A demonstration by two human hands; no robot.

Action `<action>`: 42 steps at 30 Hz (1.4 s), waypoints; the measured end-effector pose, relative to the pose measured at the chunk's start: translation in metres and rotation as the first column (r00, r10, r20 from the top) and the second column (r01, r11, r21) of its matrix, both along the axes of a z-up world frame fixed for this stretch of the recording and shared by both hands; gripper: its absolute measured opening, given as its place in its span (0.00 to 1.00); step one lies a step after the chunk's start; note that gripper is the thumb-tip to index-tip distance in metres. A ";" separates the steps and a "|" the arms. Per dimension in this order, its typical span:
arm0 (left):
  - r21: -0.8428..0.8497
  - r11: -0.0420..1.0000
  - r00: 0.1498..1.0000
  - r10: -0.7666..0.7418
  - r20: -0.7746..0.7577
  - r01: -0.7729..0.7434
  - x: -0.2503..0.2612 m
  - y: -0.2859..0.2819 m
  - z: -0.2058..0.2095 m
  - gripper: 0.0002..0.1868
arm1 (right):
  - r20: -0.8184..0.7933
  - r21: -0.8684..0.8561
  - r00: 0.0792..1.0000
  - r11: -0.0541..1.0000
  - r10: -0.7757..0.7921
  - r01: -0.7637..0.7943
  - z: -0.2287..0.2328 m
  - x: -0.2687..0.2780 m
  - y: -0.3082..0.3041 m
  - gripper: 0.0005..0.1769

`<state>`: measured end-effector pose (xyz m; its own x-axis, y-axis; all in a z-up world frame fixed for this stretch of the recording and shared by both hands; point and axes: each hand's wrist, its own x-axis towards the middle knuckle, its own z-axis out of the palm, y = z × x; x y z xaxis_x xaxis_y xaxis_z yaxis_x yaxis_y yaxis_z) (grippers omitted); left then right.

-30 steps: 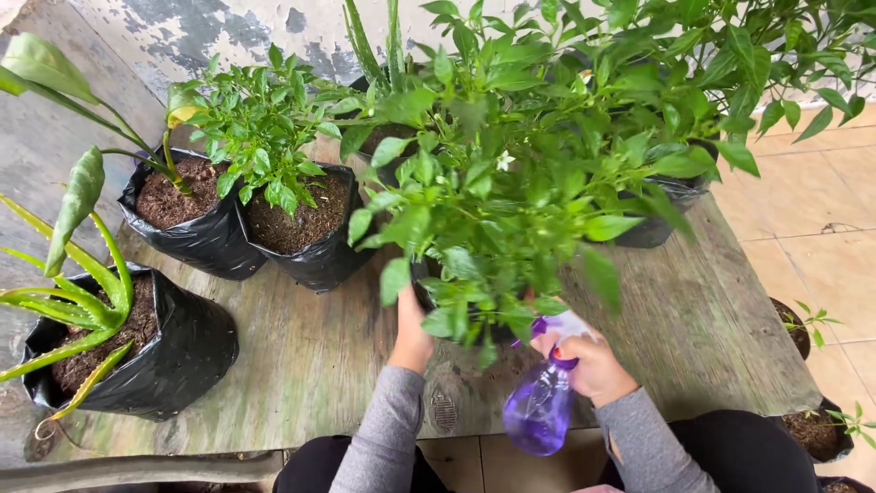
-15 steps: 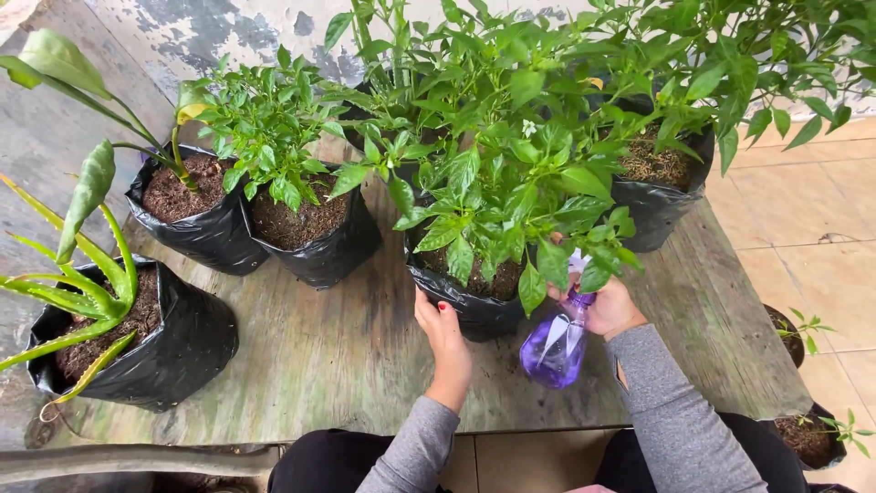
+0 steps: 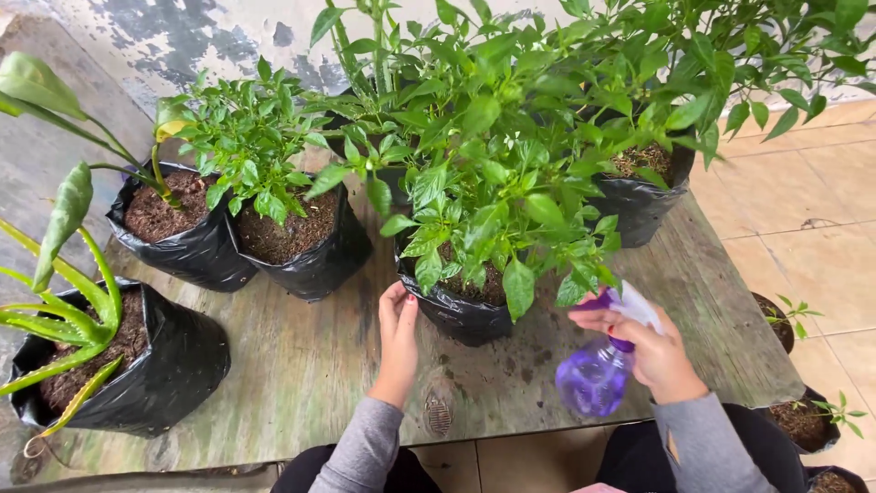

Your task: Spraying water onto potted pepper and aloe vera plants using a spray bottle.

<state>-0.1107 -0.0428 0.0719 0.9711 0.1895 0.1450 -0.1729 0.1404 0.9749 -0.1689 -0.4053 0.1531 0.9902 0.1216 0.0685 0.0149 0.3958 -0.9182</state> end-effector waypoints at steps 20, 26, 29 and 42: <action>-0.049 0.996 0.992 -0.073 -0.104 0.068 0.011 0.020 -0.001 0.21 | 0.139 -0.195 0.934 0.916 -0.328 0.351 0.108 -0.071 0.003 0.31; -0.047 0.997 0.994 -0.066 -0.091 0.062 0.012 0.017 -0.006 0.20 | 0.112 -0.326 0.963 0.906 -0.246 0.270 0.104 -0.072 0.029 0.34; -0.080 0.994 0.993 -0.077 -0.084 0.070 0.012 0.016 -0.006 0.20 | 0.063 -0.323 0.971 0.916 -0.229 0.237 0.084 -0.072 0.029 0.29; -0.081 0.994 0.996 -0.073 -0.044 0.069 0.014 0.014 -0.008 0.20 | -0.100 -0.418 0.978 0.900 -0.183 0.125 0.049 -0.067 0.083 0.20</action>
<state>-0.0970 -0.0285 0.0635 0.9879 0.1287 0.0864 -0.1143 0.2277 0.9670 -0.2356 -0.3219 0.2025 0.9952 -0.0441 -0.0877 -0.0883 -0.0107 -0.9960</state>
